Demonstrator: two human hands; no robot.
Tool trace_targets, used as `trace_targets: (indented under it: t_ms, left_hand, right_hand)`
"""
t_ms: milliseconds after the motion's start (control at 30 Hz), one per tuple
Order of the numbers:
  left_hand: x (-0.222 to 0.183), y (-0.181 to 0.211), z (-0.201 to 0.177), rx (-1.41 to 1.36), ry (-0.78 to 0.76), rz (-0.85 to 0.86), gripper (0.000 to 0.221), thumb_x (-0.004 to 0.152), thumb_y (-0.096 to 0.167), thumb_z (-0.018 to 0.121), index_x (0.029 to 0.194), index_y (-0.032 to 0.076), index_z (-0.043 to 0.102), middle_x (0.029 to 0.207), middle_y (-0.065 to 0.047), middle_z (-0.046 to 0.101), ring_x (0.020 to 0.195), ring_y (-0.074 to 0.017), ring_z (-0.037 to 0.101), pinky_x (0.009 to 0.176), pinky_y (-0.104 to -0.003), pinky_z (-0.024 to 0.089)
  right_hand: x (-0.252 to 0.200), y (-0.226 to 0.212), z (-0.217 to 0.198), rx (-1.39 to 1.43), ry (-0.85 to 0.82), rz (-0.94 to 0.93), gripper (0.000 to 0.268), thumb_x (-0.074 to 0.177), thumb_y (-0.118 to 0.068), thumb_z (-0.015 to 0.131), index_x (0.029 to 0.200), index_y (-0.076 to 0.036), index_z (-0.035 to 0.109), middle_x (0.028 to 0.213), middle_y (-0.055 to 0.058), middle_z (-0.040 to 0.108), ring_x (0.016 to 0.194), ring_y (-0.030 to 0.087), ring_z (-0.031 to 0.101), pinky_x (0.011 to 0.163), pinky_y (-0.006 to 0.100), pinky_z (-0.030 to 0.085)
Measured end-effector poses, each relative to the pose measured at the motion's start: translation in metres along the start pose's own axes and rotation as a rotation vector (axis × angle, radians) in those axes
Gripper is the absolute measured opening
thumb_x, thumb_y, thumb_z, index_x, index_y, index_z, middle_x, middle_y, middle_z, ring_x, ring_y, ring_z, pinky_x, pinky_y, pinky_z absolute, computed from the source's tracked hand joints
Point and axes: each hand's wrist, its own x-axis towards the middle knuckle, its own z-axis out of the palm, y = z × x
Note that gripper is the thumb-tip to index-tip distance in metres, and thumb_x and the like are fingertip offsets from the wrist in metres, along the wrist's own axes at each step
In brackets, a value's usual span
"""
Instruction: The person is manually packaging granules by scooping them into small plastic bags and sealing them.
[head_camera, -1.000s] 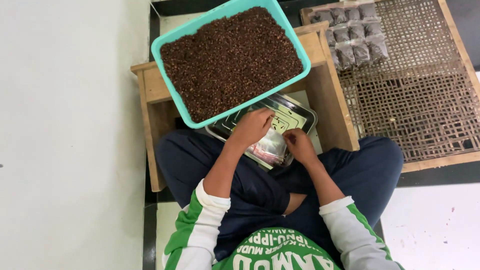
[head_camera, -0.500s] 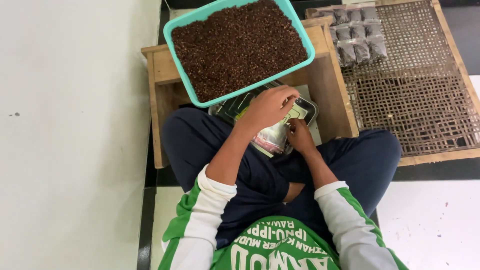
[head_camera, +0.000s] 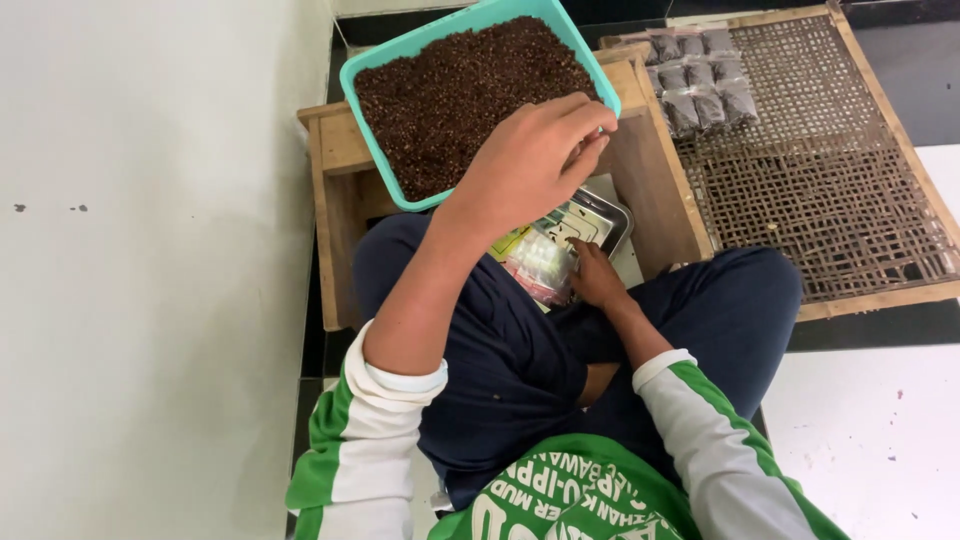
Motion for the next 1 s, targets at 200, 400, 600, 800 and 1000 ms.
trace_targets:
  t_ms: [200, 400, 600, 800, 1000]
  left_hand:
    - [0.008, 0.012, -0.022, 0.050, 0.012, 0.053, 0.017, 0.076, -0.004, 0.064, 0.088, 0.005, 0.055, 0.077, -0.003, 0.057, 0.055, -0.0168, 0.051, 0.060, -0.031, 0.044]
    - [0.007, 0.012, -0.024, 0.013, 0.013, 0.051, 0.019, 0.075, -0.006, 0.064, 0.090, 0.004, 0.056, 0.077, -0.003, 0.058, 0.056, -0.0164, 0.053, 0.059, -0.030, 0.044]
    - [0.003, 0.005, -0.017, 0.025, -0.011, 0.001, 0.014, 0.078, -0.003, 0.063, 0.090, 0.003, 0.058, 0.081, -0.004, 0.060, 0.058, -0.0181, 0.056, 0.057, -0.031, 0.045]
    - [-0.002, -0.011, -0.012, 0.039, -0.179, 0.006, 0.008, 0.091, 0.004, 0.054, 0.098, 0.008, 0.054, 0.080, -0.004, 0.053, 0.070, -0.0191, 0.063, 0.066, -0.037, 0.051]
    - [-0.001, -0.017, -0.009, 0.051, -0.229, 0.014, 0.005, 0.092, 0.005, 0.054, 0.097, 0.004, 0.055, 0.080, -0.006, 0.054, 0.070, -0.0194, 0.063, 0.064, -0.036, 0.051]
  right_hand:
    - [-0.004, -0.014, -0.007, 0.045, -0.068, 0.089, 0.069, 0.072, -0.005, 0.057, 0.137, -0.010, 0.035, 0.125, 0.022, 0.045, 0.107, 0.039, 0.050, 0.091, 0.042, 0.042]
    - [-0.004, -0.030, -0.016, 0.108, -0.080, 0.158, 0.067, 0.073, -0.006, 0.062, 0.134, -0.010, 0.036, 0.122, 0.021, 0.045, 0.094, 0.034, 0.055, 0.084, 0.041, 0.045]
    - [-0.002, -0.021, -0.009, 0.138, -0.076, 0.168, 0.066, 0.071, -0.005, 0.059, 0.133, -0.011, 0.038, 0.120, 0.021, 0.046, 0.086, 0.033, 0.058, 0.082, 0.040, 0.047]
    - [0.001, -0.005, -0.004, 0.117, -0.107, 0.144, 0.062, 0.081, -0.013, 0.062, 0.136, -0.013, 0.034, 0.121, 0.031, 0.044, 0.111, 0.054, 0.049, 0.085, 0.060, 0.046]
    - [0.000, -0.007, -0.010, 0.139, -0.148, 0.132, 0.064, 0.079, -0.015, 0.063, 0.136, -0.012, 0.033, 0.120, 0.033, 0.045, 0.111, 0.055, 0.047, 0.087, 0.061, 0.044]
